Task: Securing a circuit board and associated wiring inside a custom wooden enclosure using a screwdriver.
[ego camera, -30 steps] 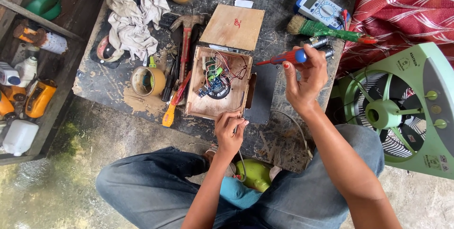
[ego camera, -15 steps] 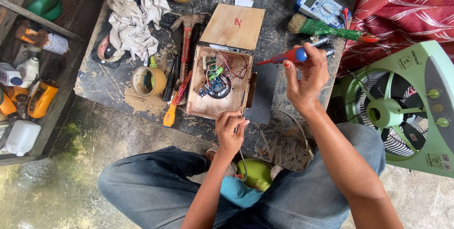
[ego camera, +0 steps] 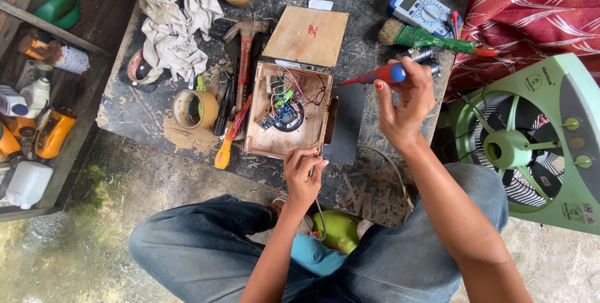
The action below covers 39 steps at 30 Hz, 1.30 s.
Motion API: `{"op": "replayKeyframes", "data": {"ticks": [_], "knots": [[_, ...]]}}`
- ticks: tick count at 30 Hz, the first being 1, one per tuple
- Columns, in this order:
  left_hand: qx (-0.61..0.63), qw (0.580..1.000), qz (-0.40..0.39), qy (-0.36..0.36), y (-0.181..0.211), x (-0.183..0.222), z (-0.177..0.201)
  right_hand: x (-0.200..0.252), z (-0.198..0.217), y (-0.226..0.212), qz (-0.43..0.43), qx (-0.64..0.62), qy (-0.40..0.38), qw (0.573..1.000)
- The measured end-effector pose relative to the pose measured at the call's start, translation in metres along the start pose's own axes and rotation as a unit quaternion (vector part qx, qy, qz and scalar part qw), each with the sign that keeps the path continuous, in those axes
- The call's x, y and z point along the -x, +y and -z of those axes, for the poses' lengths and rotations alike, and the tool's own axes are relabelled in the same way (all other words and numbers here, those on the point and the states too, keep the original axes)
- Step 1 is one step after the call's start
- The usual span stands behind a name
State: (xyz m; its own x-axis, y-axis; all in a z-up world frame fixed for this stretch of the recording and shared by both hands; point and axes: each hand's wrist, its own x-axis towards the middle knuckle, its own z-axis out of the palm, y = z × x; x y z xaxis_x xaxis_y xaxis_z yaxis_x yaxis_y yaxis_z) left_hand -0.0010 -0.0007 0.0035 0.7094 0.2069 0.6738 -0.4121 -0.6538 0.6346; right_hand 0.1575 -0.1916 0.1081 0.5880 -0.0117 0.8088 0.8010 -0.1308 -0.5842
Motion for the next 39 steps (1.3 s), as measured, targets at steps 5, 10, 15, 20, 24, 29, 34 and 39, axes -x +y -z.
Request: {"op": "replayKeyframes", "data": {"ticks": [5,10,15,20,24,29,34,39], "knots": [[0.006,1.0,-0.002,0.003,0.001,-0.001,0.0,-0.002,-0.001,-0.002,-0.001,-0.004,0.005,1.0],[0.004,1.0,-0.006,0.006,0.0,-0.001,-0.001,-0.003,-0.001,-0.005,0.003,-0.004,-0.004,1.0],[0.003,1.0,-0.003,0.003,0.002,-0.002,0.0,-0.002,-0.001,-0.005,0.003,-0.007,-0.004,1.0],[0.0,1.0,-0.002,0.003,-0.001,0.0,-0.001,-0.002,-0.002,-0.003,0.005,-0.006,-0.006,1.0],[0.002,1.0,0.001,-0.002,-0.004,0.003,-0.002,-0.003,-0.002,-0.005,0.004,-0.007,-0.01,1.0],[0.0,1.0,0.0,-0.003,0.001,-0.001,0.0,-0.002,-0.002,-0.004,0.008,-0.002,-0.011,1.0],[-0.005,1.0,0.001,0.0,-0.001,0.002,-0.002,0.0,-0.002,-0.001,0.032,0.015,-0.024,0.999],[-0.018,1.0,-0.009,0.003,0.005,-0.005,-0.003,-0.017,-0.006,-0.015,0.081,0.041,-0.088,0.992]]}}
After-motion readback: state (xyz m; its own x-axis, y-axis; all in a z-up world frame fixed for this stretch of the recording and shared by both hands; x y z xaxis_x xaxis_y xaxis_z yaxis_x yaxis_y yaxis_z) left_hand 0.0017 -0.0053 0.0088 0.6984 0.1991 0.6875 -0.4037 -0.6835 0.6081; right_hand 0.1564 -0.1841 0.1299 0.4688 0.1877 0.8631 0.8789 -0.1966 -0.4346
